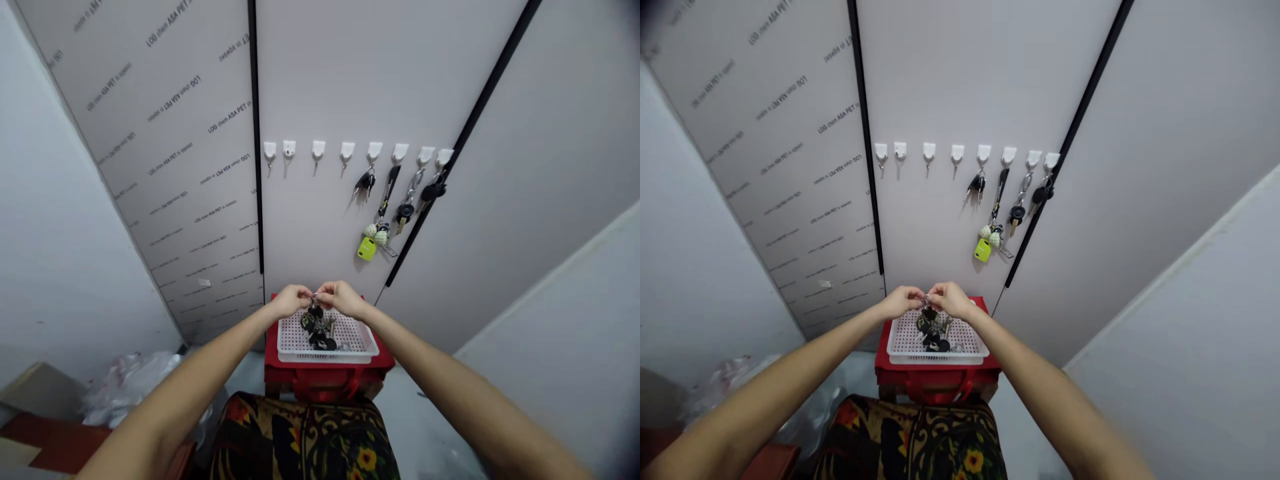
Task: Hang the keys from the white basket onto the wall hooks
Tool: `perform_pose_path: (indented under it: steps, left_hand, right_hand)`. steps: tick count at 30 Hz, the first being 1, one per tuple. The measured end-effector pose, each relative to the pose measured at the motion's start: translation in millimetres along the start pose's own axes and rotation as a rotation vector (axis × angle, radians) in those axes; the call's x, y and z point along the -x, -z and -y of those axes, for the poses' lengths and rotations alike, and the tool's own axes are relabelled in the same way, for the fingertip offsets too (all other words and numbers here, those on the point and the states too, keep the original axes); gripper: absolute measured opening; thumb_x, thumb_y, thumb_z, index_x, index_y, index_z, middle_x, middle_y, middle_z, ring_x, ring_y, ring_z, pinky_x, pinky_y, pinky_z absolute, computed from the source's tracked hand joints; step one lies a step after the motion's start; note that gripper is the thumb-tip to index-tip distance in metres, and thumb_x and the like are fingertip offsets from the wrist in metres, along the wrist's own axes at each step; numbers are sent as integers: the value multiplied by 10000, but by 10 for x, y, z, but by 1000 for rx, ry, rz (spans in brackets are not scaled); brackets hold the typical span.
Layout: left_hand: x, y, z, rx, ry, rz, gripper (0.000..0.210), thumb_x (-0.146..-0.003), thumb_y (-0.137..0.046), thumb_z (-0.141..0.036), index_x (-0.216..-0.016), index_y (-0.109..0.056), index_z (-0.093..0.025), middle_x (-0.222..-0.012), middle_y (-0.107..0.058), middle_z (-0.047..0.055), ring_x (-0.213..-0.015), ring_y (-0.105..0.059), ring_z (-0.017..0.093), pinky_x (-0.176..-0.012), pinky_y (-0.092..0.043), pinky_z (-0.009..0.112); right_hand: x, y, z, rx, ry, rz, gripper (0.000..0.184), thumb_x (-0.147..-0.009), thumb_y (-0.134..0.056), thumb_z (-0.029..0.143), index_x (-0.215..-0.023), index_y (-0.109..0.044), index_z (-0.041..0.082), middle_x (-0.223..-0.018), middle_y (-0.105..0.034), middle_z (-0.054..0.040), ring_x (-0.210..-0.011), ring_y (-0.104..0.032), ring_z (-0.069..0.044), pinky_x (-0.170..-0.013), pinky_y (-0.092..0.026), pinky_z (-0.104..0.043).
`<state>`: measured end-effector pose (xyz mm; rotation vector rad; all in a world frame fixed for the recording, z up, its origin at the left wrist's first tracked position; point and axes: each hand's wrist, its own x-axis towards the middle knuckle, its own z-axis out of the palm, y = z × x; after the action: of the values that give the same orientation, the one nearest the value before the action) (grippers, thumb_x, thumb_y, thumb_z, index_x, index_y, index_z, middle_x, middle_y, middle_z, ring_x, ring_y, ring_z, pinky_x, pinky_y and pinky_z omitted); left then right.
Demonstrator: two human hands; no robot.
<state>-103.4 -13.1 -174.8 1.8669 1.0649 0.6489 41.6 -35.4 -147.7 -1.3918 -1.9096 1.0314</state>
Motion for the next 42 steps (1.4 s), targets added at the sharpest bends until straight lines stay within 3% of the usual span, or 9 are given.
perform_pose_path:
  steps: [6, 12, 17, 21, 29, 34, 36, 40, 42]
  left_hand:
    - [-250, 240, -540, 223, -159, -253, 218, -603, -448, -98, -815, -496, -89, -713, -569, 45, -629, -502, 75, -633, -400, 206]
    - [-541, 550, -1267, 58, -365, -510, 299, -624, -429, -118, -918, -482, -130, -879, -558, 51, -732, -510, 88, -701, -389, 205]
    - [-681, 722, -1688, -155, -356, -571, 324, -635, -404, -128, -945, -486, -172, -936, -547, 25, -778, -505, 108, -728, -373, 225]
    - [-761, 760, -1805, -227, -312, -547, 337, -637, -394, -124, -955, -481, -193, -953, -541, 15, -805, -497, 120, -729, -365, 230]
    - [-761, 751, -1608, -228, -247, -521, 336, -647, -405, -127, -976, -468, -159, -978, -527, 35, -816, -492, 119, -746, -359, 229]
    - [-459, 550, -1134, -167, -211, -449, 344, -655, -405, -128, -995, -453, -119, -981, -521, 49, -809, -491, 98, -752, -365, 208]
    - [-284, 397, -852, -196, -183, -376, 328, -652, -413, -139, -974, -471, -124, -961, -531, 43, -803, -492, 100, -761, -363, 217]
    - [38, 60, -286, -285, -73, -236, 294, -648, -412, -152, -926, -504, -131, -888, -561, 41, -778, -498, 111, -750, -370, 232]
    - [147, -74, -73, -328, -50, -203, 282, -645, -407, -148, -906, -514, -143, -886, -562, 34, -799, -492, 115, -758, -364, 230]
  right_hand:
    - [-186, 474, 559, -203, 31, -250, 88, -609, -475, 206, -594, -484, 119, -411, -479, 39, -371, -434, -41, -408, -377, -166]
    - [-495, 1025, 1229, -298, 199, -626, 62, -613, -473, 158, -562, -468, 122, -404, -470, 37, -360, -440, -41, -371, -393, -161]
    - [-740, 1304, 1520, -334, 217, -824, 88, -627, -454, 149, -540, -448, 134, -400, -451, 40, -353, -434, -47, -358, -402, -172]
    - [-896, 1402, 1501, -208, 105, -889, 89, -622, -450, 153, -536, -468, 137, -402, -468, 19, -362, -453, -70, -392, -421, -203]
    - [-955, 1416, 1349, 180, 95, -892, 220, -612, -416, 126, -776, -558, 86, -598, -585, -58, -549, -536, -109, -586, -421, -231]
    - [-579, 1161, 1147, 463, 260, -944, 287, -614, -413, 163, -858, -546, 93, -795, -580, -63, -690, -515, -115, -694, -373, -255]
    - [-414, 940, 911, 528, 249, -801, 280, -623, -408, 171, -857, -549, 112, -800, -579, -50, -665, -511, -106, -675, -372, -242]
    - [-153, 363, 245, 646, 59, -214, 228, -602, -432, 140, -769, -586, 136, -751, -598, -48, -649, -518, -109, -609, -364, -193]
    - [-82, 104, -57, 717, -2, -31, 218, -603, -431, 142, -749, -592, 152, -722, -604, -46, -644, -521, -119, -583, -353, -193]
